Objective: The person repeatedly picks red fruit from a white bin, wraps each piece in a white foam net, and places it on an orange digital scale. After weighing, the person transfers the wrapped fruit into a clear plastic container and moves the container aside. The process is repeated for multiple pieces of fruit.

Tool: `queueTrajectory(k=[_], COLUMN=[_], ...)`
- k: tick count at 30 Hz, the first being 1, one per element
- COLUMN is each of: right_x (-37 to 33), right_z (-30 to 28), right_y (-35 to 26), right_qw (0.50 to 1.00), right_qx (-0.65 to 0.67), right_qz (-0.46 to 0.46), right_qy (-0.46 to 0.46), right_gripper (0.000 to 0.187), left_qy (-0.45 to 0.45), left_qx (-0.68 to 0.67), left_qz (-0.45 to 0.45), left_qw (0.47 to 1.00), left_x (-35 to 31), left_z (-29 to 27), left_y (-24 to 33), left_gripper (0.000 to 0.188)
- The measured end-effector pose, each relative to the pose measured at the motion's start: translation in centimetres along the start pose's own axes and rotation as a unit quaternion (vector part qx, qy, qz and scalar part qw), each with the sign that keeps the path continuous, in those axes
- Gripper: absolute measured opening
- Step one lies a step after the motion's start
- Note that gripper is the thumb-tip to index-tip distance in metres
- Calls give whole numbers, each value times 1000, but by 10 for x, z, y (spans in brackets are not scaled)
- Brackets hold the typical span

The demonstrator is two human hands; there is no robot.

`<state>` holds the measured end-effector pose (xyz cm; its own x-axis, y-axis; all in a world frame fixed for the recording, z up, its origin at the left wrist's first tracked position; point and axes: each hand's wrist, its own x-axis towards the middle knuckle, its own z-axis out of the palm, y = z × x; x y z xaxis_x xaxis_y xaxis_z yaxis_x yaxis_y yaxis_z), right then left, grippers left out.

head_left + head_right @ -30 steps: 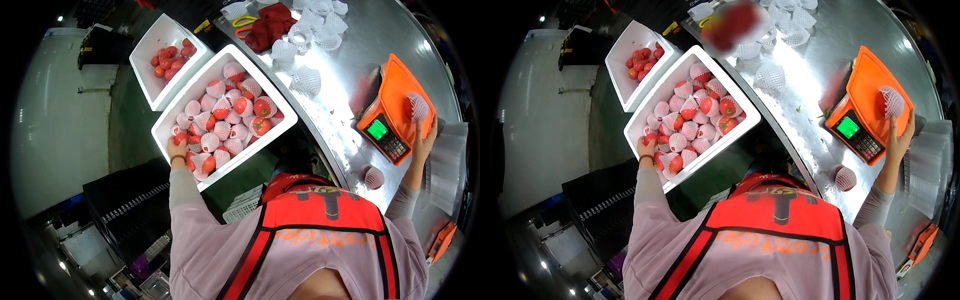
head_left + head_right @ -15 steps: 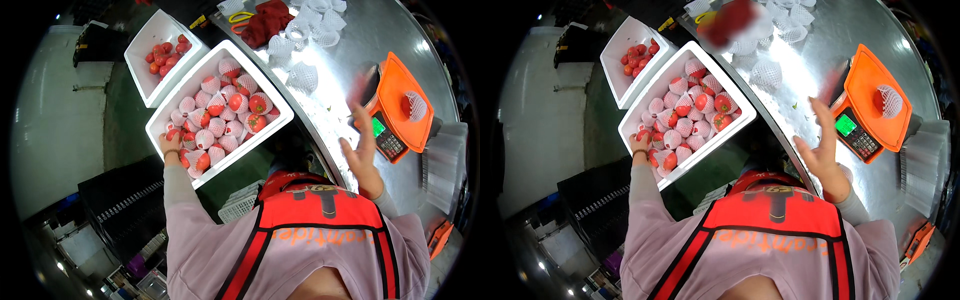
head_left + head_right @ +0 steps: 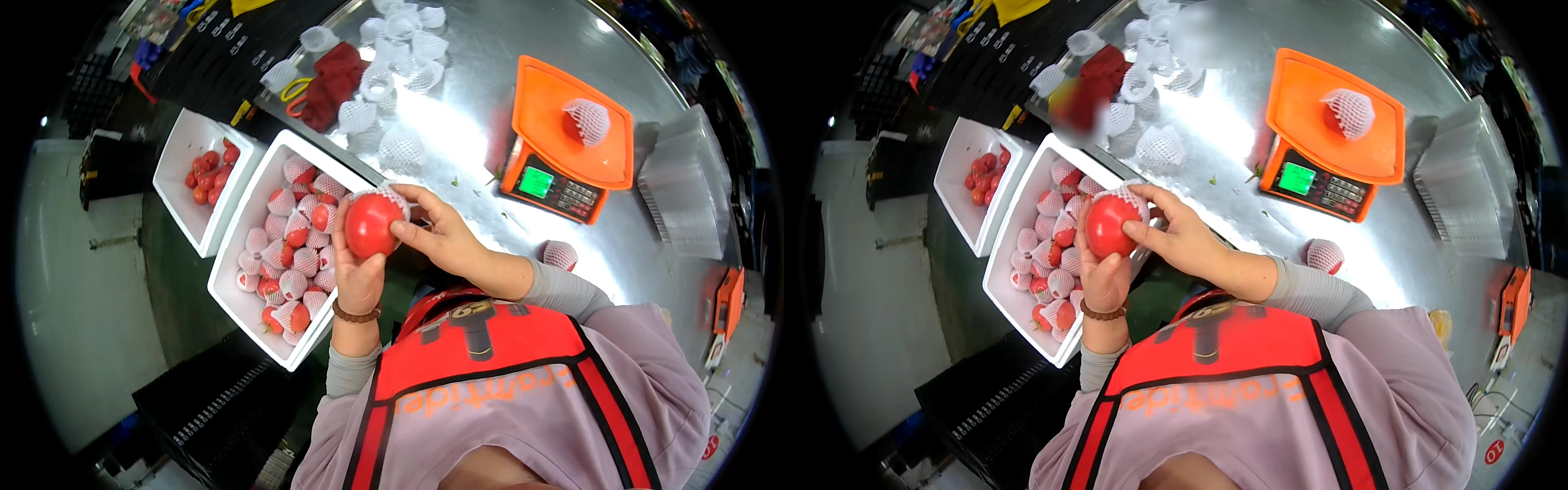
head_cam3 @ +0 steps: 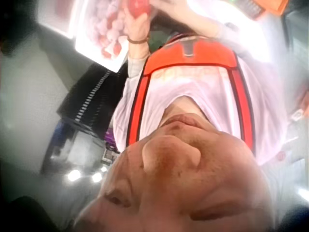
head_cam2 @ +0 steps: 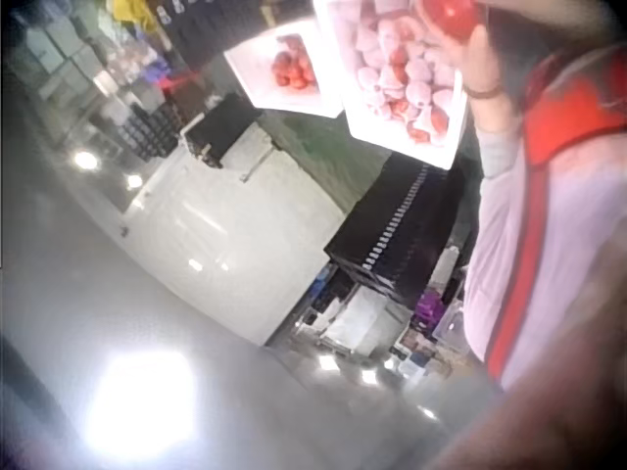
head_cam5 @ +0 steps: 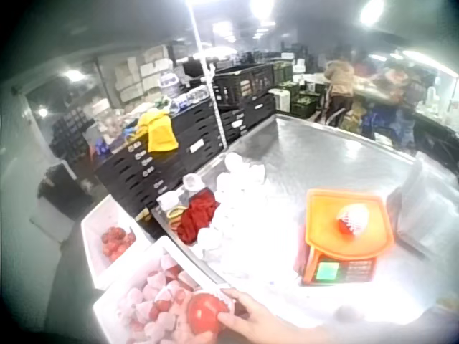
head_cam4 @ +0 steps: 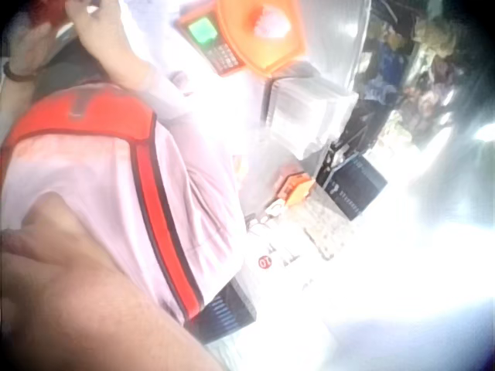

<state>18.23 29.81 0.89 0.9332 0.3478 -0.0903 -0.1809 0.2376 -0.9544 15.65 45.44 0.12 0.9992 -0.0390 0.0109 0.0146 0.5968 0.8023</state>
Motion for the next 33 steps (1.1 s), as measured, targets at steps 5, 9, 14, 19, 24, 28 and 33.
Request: queueTrajectory(k=[5,9,14,19,24,28,33], right_x=[-13,-22,-20,2,32,67,124], right_z=[-21,-35,-52,-53,-70,-86,-105], right_y=[-7,-20,-6,3,38,64,86], right_qw=[986,961,966,950,942,936,947], right_qx=[-12,-140,-109,226,192,99,28], right_qz=[-131,-185,-128,39,69,61,44], right_qy=[98,148,195,214,267,333,316], right_gripper=[43,26,14,19,23,20,49], left_qy=[-38,-82,-93,-74,28,177,272], left_qx=[47,4,-155,-452,-491,-361,-192], left_qz=[-62,-58,-148,-220,-225,-106,-34], left_qw=[996,995,972,861,841,909,942], left_x=[18,22,15,-1,7,58,153], left_z=[26,32,31,-2,-58,-161,-319], left_y=[-16,-27,-29,-39,-18,37,144], left_gripper=[83,75,68,66,62,57,47])
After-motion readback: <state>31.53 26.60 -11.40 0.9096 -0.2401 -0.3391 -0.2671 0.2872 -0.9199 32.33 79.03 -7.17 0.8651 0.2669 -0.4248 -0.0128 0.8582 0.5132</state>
